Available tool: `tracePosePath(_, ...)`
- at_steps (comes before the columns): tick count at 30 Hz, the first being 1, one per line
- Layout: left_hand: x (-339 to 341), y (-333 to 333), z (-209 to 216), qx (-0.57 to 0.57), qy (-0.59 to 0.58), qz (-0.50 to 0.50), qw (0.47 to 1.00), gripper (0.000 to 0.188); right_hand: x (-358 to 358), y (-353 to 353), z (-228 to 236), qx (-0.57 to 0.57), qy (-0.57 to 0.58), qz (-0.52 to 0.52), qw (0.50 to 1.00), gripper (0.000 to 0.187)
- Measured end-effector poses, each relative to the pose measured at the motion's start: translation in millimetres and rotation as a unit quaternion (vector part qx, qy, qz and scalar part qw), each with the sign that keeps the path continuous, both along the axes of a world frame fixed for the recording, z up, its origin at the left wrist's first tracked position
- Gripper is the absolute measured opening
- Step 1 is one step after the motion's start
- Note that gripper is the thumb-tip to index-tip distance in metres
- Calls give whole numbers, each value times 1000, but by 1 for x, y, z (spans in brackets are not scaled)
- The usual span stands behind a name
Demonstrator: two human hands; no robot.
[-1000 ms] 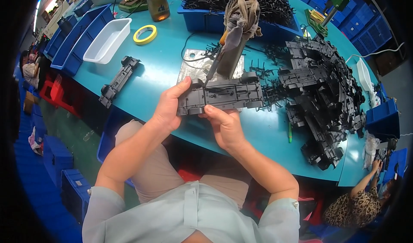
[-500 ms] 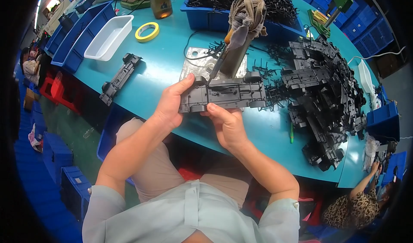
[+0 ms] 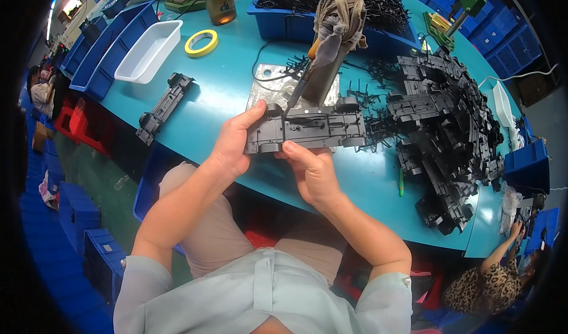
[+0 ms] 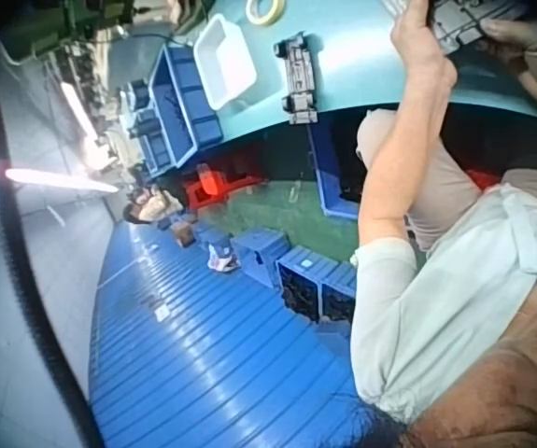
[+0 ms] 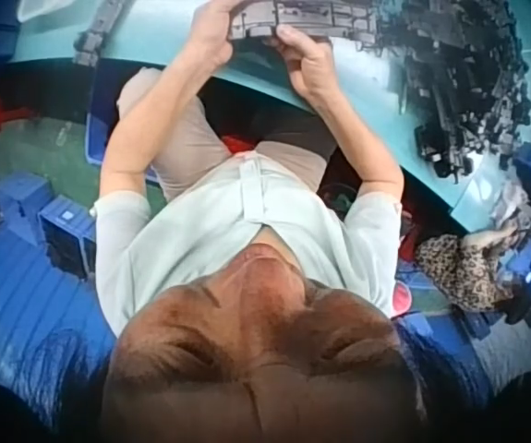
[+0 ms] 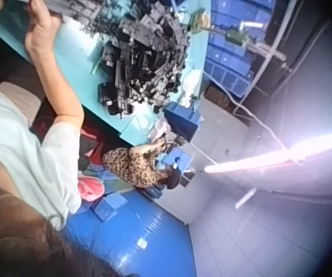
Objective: Assembling the chassis and components of plastic toy cars on a production line.
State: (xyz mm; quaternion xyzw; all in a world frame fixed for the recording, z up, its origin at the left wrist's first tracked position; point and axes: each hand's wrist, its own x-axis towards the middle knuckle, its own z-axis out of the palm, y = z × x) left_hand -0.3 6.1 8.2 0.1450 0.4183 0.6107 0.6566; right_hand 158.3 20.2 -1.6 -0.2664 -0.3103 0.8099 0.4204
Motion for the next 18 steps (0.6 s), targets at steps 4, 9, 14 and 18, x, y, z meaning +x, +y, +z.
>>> tracePosePath(4, -1, 0, 0, 1, 3, 0, 1000, 33, 0, 1, 1, -1, -5, 1, 1000, 26)
tracePosePath(9, 0, 0, 1, -1, 3, 3, 1000, 33, -1, -1, 1, -2, 2, -4, 1000, 27)
tracePosePath(14, 1, -1, 0, -6, 6, 4, 1000, 33, 2, -1, -8, 17, -15, 10, 1000, 39)
tracePosePath(18, 1, -2, 2, -8, 11, 9, 1000, 32, 2, -1, -8, 16, -13, 6, 1000, 39)
